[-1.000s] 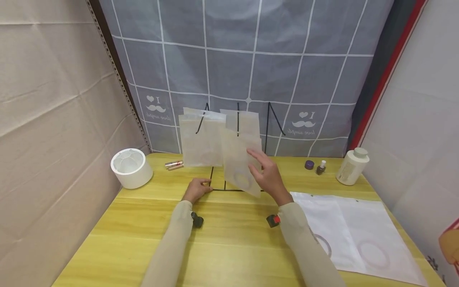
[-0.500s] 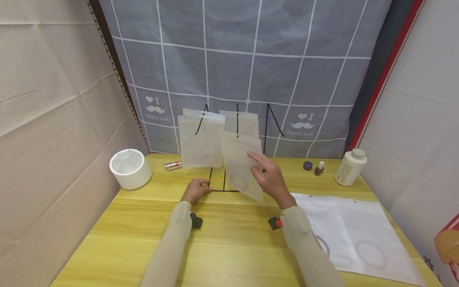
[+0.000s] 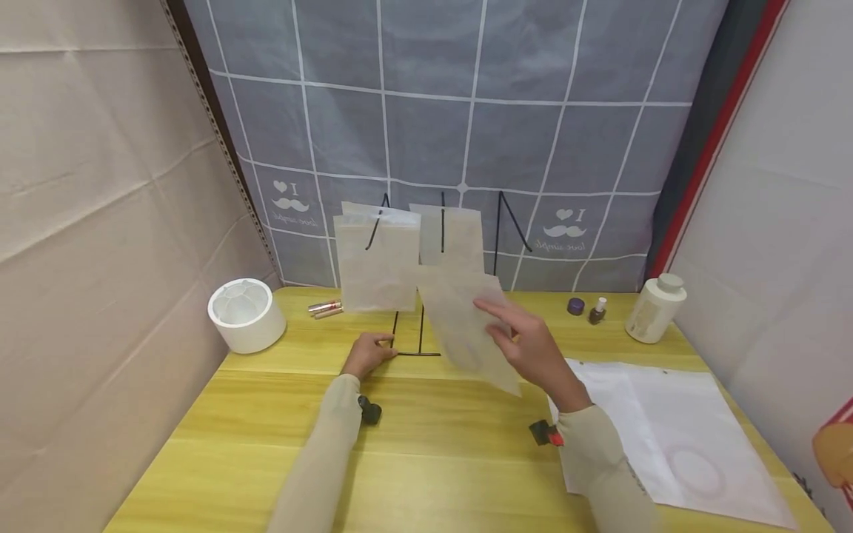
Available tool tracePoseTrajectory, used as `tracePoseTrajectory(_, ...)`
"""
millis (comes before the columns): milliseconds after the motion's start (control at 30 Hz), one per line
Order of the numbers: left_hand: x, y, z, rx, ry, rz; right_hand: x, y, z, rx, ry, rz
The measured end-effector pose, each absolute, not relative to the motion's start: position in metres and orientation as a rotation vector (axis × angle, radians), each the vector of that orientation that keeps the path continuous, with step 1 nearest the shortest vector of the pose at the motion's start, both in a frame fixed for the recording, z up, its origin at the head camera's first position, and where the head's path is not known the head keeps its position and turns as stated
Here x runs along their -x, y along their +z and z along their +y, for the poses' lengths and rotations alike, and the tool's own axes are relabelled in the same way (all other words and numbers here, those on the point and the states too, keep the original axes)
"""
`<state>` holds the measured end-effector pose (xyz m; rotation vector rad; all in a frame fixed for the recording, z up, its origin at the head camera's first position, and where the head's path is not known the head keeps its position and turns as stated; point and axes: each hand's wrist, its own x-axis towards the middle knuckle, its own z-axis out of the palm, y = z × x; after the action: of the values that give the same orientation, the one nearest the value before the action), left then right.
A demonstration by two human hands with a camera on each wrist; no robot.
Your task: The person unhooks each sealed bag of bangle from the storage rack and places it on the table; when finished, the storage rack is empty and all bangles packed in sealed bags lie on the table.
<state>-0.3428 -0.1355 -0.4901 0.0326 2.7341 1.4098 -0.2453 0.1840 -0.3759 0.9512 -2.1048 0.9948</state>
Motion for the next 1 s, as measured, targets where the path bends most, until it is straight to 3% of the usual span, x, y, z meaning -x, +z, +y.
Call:
tracePoseTrajectory(167,0.344,-0.489,-0.135,-0.024,1.387,2.745,0.225,-0.389,0.224,-0.916,1.438,-2.31)
tracePoseTrajectory(333,0.35,-0.492,-0.138,-0.003,1.417,2.736,0.233,-0.423,0.259,-0.471,1.805,-2.741)
tracePoseTrajectory(433,0.353,-0.494,-0.14,-0.009,1.407,2.747,0.243,-0.446,0.27,-0.306,1.796,-2.942)
tracePoseTrajectory(600,0.354,-0.495,-0.139,-0.014,1.413,2.744,0.253,-0.471,0.275,-0.362,1.64,-3.026)
tracePoseTrajectory(733,0.352,-0.497,-0.138,-0.016,1.429,2.735,0.257,-0.48,0.272,-0.442,1.509,-3.025)
tracePoseTrajectory(1000,0.351,-0.498,-0.135,-0.006,1.421,2.72,0.251,-0.487,0.263,-0.331,1.275,-3.085)
